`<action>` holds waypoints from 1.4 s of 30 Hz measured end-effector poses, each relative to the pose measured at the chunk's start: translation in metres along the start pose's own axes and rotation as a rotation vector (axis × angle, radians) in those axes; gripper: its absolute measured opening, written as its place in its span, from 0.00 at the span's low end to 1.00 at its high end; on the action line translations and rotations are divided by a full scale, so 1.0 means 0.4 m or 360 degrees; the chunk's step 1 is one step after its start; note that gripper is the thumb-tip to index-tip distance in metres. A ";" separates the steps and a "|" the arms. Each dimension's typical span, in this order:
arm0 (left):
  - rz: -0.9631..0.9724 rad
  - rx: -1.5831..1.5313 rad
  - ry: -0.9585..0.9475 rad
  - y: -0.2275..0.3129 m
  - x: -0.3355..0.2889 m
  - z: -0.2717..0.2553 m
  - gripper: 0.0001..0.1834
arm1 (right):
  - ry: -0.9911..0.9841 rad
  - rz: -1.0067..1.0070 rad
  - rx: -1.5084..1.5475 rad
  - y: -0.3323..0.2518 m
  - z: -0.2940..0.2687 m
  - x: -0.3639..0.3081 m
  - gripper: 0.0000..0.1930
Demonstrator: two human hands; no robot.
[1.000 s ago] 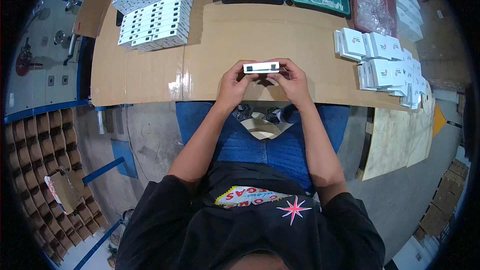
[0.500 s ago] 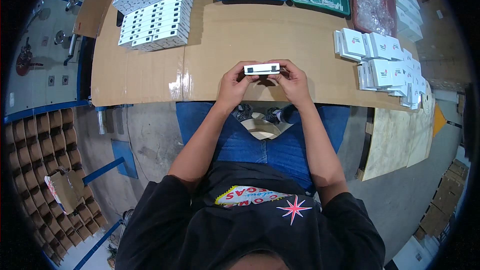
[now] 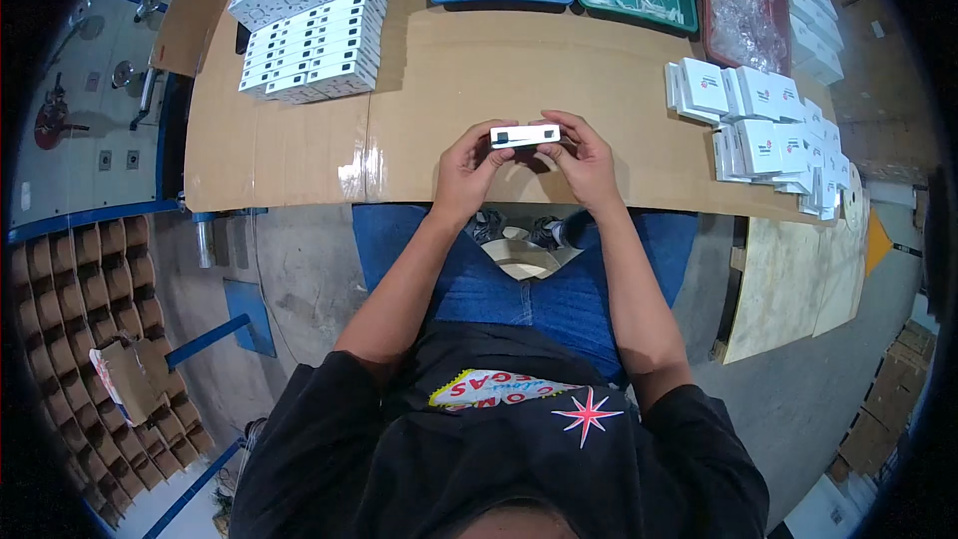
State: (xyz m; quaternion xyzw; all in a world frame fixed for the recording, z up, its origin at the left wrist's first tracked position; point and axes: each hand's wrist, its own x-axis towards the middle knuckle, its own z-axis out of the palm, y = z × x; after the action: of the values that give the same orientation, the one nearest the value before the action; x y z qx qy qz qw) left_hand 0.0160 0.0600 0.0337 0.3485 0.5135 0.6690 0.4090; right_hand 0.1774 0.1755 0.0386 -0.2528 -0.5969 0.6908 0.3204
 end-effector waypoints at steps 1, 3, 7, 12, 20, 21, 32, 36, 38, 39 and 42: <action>-0.0002 0.0002 -0.0004 0.002 0.000 -0.001 0.18 | 0.0013 -0.0001 0.0026 -0.003 -0.001 -0.002 0.16; -0.0006 0.0101 0.0004 0.006 0.002 -0.001 0.17 | -0.0016 0.0000 -0.0003 0.002 -0.005 -0.002 0.16; -0.0020 -0.0054 0.0004 -0.008 0.001 -0.006 0.15 | -0.0067 0.0018 -0.0039 0.001 -0.003 -0.001 0.16; 0.0014 -0.0049 0.0040 -0.021 0.004 -0.008 0.15 | -0.0064 0.0034 -0.0068 -0.001 -0.004 0.001 0.15; 0.0157 0.0461 0.0076 -0.022 0.008 -0.020 0.18 | -0.0059 0.0067 -0.0002 0.015 -0.009 0.002 0.16; 0.0271 0.0828 0.0080 -0.020 0.010 -0.022 0.19 | -0.0055 0.0058 -0.0060 0.013 -0.009 0.001 0.16; 0.0129 0.0696 0.0040 -0.021 0.014 -0.014 0.15 | -0.0090 0.0092 -0.0089 0.017 -0.015 0.002 0.16; 0.0121 0.0635 0.0053 -0.035 0.016 -0.016 0.13 | -0.0079 0.0092 -0.0044 0.051 -0.023 0.008 0.14; 0.0131 0.0667 0.0059 -0.031 0.017 -0.015 0.14 | -0.0070 0.0081 0.0010 0.046 -0.019 0.011 0.13; 0.0137 0.0698 0.0062 -0.029 0.017 -0.014 0.14 | -0.0046 0.0109 -0.0016 0.042 -0.019 0.009 0.13; 0.0227 0.0679 0.0148 -0.005 0.015 0.005 0.13 | -0.0032 0.0128 -0.0063 0.031 -0.011 0.006 0.13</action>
State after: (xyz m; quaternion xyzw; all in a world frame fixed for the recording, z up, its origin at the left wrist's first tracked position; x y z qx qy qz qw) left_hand 0.0157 0.0667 0.0323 0.4312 0.6356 0.5880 0.2535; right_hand 0.1774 0.1792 0.0259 -0.2759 -0.6031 0.6936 0.2813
